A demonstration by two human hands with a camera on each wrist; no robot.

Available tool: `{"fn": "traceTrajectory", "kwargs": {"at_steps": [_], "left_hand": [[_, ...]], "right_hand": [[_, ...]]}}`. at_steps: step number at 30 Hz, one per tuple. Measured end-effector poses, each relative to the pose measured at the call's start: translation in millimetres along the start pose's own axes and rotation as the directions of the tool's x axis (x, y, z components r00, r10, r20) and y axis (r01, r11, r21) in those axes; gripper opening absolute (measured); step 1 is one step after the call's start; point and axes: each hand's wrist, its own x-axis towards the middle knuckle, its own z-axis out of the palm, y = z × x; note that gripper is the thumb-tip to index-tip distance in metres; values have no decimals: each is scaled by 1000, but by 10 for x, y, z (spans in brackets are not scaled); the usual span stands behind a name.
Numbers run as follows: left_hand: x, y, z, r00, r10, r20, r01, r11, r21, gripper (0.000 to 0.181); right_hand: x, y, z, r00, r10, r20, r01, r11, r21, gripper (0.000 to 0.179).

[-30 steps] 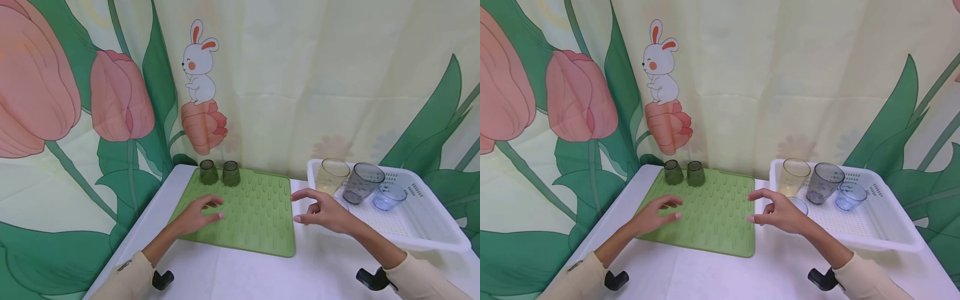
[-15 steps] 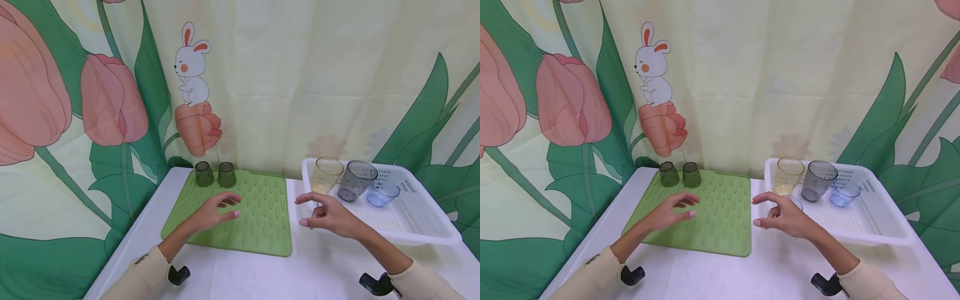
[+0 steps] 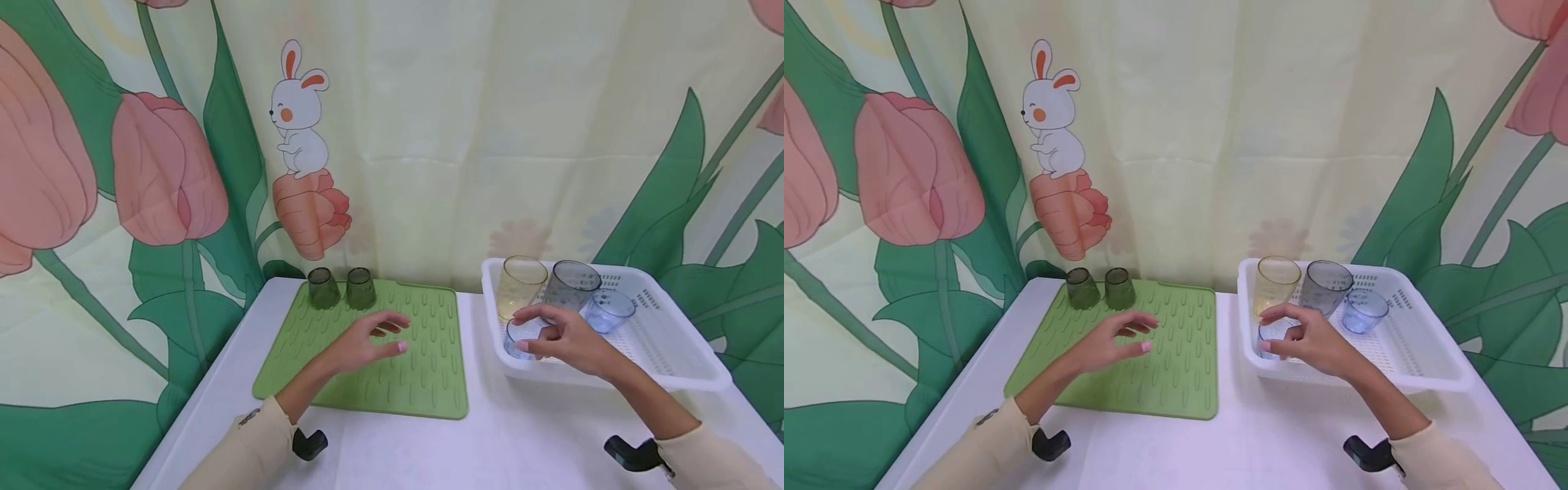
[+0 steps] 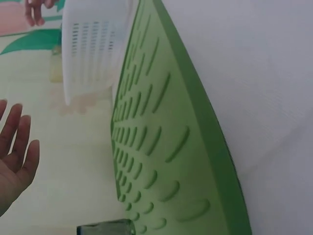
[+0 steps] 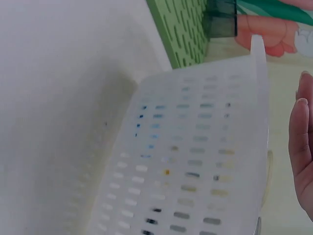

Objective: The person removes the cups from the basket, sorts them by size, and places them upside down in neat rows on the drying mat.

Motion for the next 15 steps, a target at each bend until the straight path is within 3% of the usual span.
{"fn": "traceTrajectory", "kwargs": {"at_steps": [15], "left_hand": [[251, 125, 142, 998, 47, 39, -46, 999, -27, 42]], "right_hand": [[18, 402, -350, 987, 160, -2, -158, 976, -147, 69]]}}
